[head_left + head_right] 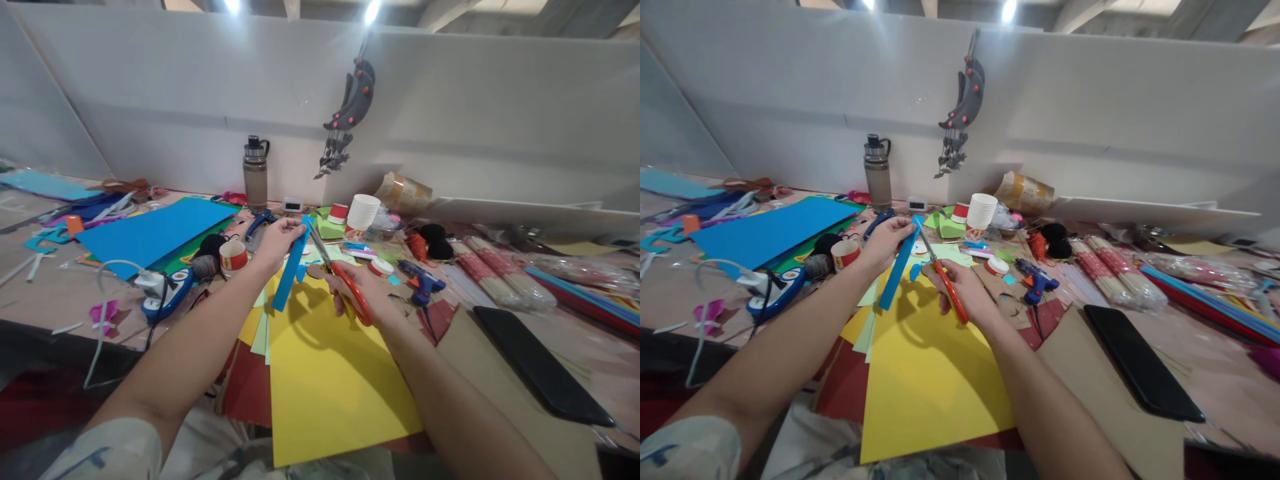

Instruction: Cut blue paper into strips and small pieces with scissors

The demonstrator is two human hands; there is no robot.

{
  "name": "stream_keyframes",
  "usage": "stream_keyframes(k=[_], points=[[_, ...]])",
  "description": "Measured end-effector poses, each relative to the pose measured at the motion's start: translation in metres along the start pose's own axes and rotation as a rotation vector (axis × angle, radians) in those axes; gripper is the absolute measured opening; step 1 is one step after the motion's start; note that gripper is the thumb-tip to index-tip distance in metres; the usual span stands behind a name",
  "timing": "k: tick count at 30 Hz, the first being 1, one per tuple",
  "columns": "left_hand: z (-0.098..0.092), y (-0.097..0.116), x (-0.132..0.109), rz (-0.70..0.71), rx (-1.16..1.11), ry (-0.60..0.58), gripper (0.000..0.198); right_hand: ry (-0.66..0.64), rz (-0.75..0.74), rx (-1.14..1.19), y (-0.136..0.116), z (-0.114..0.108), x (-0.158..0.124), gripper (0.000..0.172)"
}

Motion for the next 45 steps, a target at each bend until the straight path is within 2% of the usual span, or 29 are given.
stream_keyframes(k=[8,17,24,31,37,40,45], points=[[0.012,0.001,-0.009,-0.060,-0.036,-0.114,0.022,0.027,0.036,-0.020,0.007,-0.007,0.005,0.032],[-0.001,0.001,0.000,0.057,0.023,0.064,0.022,-0.015,0.053,-0.018,0.002,-0.001,0.000,0.035],[0.009,-0.001,-0.010,-0.065,-0.090,-0.032,0.024,0.014,0.054,0.030,0.005,-0.002,0.003,0.036],[0.005,-0.002,-0.009,-0.112,-0.134,0.018,0.024,0.051,0.052,0.031,0.004,-0.002,0.000,0.034],[0.002,0.001,-0.010,-0.174,-0.140,0.047,0.018,0.074,-0.012,0.131,0.013,-0.006,0.006,0.034],[0.001,0.001,-0.010,-0.192,-0.148,0.045,0.019,0.083,-0.045,0.156,0.016,-0.007,0.009,0.033],[0.003,0.000,-0.011,-0.160,-0.115,0.014,0.023,0.057,-0.017,0.159,0.018,-0.006,0.008,0.032]])
Point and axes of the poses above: each hand's wrist, its own x-axis towards the middle knuckle, its own z-axis out of the palm, y = z × x, the point moved 6 cm from there along x, towards the middle knuckle, and after that the axes turned 14 degrees about y, right-handed, at the moved point
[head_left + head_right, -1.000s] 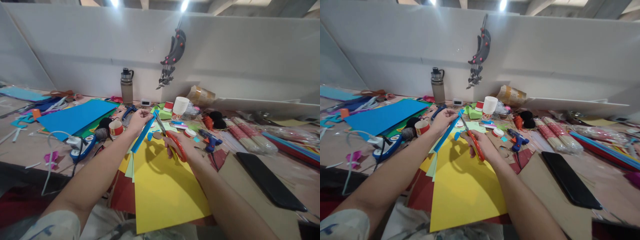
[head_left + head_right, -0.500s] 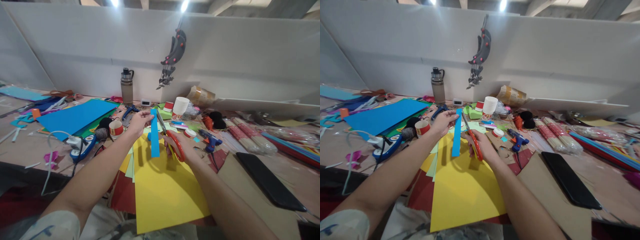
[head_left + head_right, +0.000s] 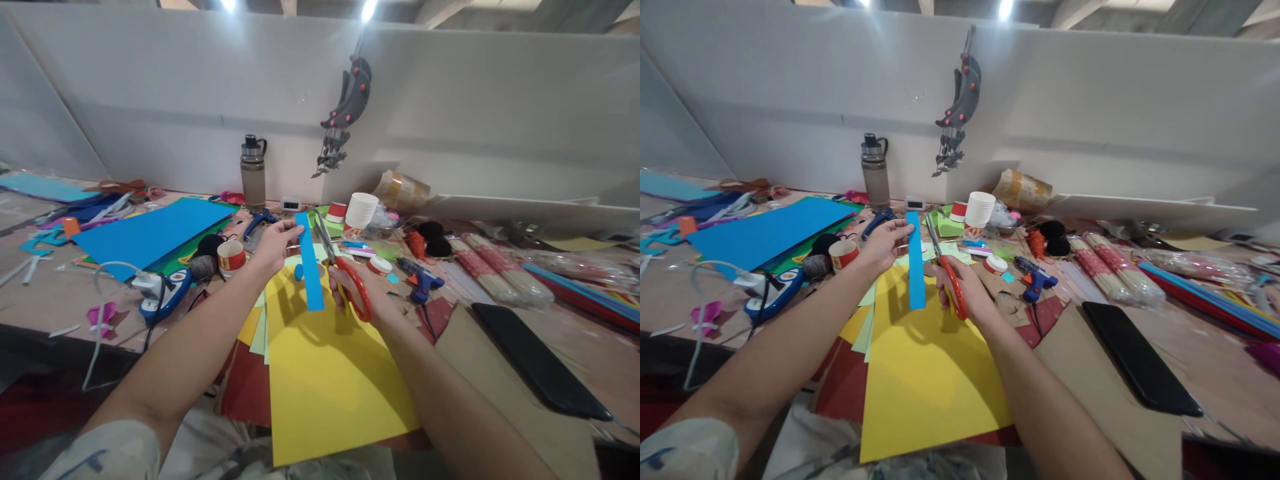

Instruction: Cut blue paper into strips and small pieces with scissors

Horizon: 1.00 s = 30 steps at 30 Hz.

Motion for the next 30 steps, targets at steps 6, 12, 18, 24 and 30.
stream_keyframes(k=[6,12,18,24,30], points=[[0.001,0.001,0.004,0.058,0.042,-0.011,0.024,-0.033,0.003,-0.054,-0.005,-0.001,-0.001,0.032],[-0.006,0.015,0.011,0.181,0.197,-0.006,0.017,-0.089,0.055,-0.172,-0.012,0.000,-0.007,0.033],[0.003,0.012,0.003,0.101,0.203,-0.168,0.026,-0.087,0.078,-0.225,-0.018,0.000,-0.011,0.032],[0.002,0.018,0.003,0.152,0.255,-0.186,0.047,-0.068,0.048,-0.256,-0.024,-0.002,-0.014,0.031],[-0.004,0.027,-0.001,0.107,0.352,-0.205,0.051,-0.093,0.074,-0.251,-0.016,-0.007,-0.009,0.029]])
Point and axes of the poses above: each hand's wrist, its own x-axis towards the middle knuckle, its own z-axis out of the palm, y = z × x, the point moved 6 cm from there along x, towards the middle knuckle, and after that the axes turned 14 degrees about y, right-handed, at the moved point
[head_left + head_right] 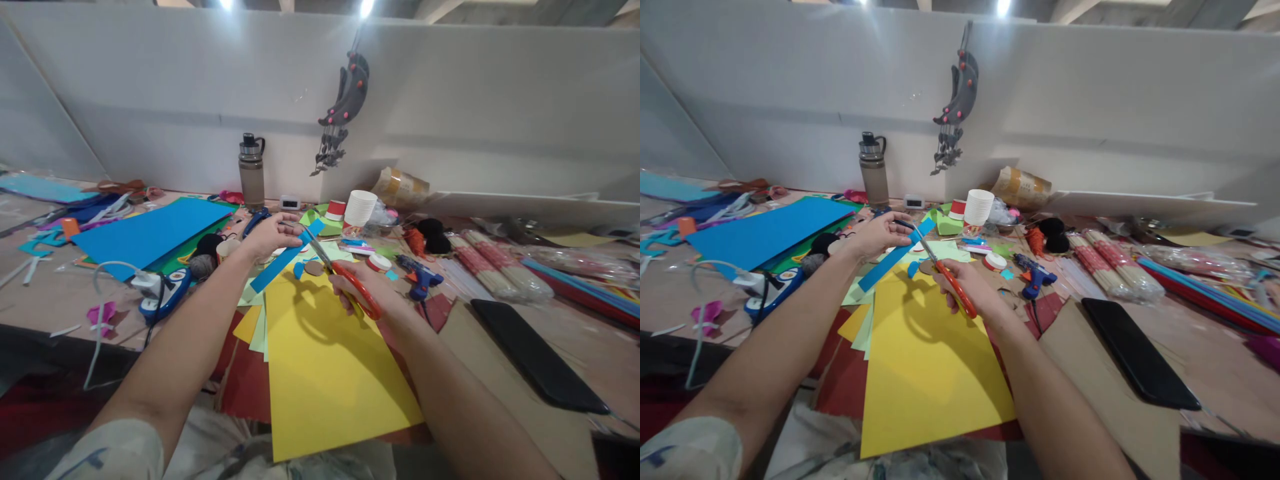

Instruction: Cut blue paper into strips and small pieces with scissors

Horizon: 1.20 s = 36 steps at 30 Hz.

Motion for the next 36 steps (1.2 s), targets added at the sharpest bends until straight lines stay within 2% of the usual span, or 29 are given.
stream_keyframes(k=[4,12,20,36], points=[[-0.0024,-0.0001,-0.0009,-0.020,0.043,-0.037,0.049,-0.050,0.030,-0.029,0.0005,-0.0017,-0.0005,0.028],[-0.0017,-0.0057,0.0038,0.013,0.055,-0.092,0.047,-0.032,0.048,-0.100,-0.0032,-0.0019,-0.0031,0.017],[-0.0008,-0.0052,0.0032,0.010,0.044,-0.097,0.045,-0.036,0.048,-0.086,-0.0014,-0.0037,-0.0030,0.024],[-0.0012,-0.0053,0.0038,0.014,0.062,-0.115,0.046,-0.046,0.063,-0.056,0.0007,-0.0031,-0.0032,0.023]])
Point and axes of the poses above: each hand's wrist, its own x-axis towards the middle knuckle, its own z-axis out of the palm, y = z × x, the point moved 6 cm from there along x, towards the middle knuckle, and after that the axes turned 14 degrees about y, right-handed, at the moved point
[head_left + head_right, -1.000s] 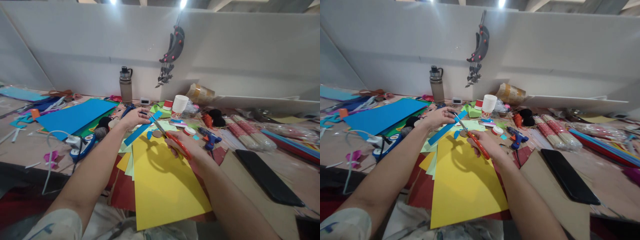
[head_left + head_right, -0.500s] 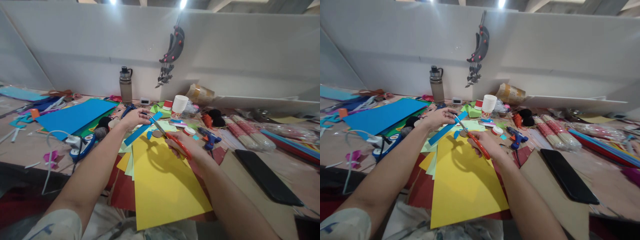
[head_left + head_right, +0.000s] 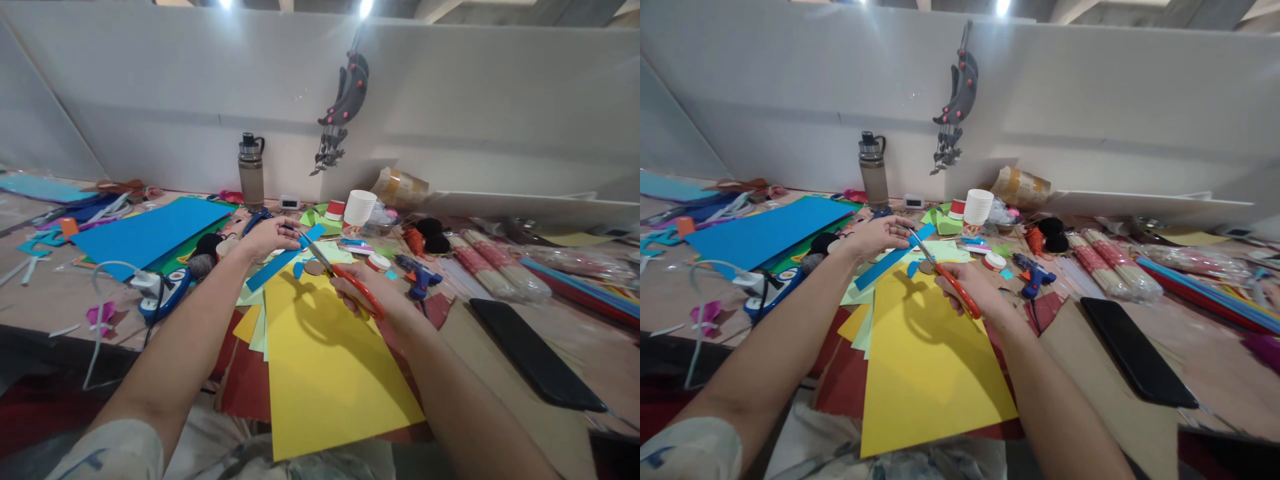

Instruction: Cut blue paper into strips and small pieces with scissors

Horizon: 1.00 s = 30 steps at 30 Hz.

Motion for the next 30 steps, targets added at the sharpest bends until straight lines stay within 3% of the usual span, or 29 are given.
stream_keyframes(k=[18,25,30], points=[[0.001,0.002,-0.002,0.008,0.086,-0.052,0.053,-0.017,0.063,0.023,0.000,0.002,-0.001,0.020],[-0.001,-0.005,0.003,-0.018,0.112,-0.069,0.053,-0.007,0.042,-0.016,0.004,0.001,-0.001,0.030],[-0.001,-0.015,0.003,-0.075,0.127,-0.073,0.052,0.063,0.009,-0.130,0.001,0.000,-0.007,0.013]])
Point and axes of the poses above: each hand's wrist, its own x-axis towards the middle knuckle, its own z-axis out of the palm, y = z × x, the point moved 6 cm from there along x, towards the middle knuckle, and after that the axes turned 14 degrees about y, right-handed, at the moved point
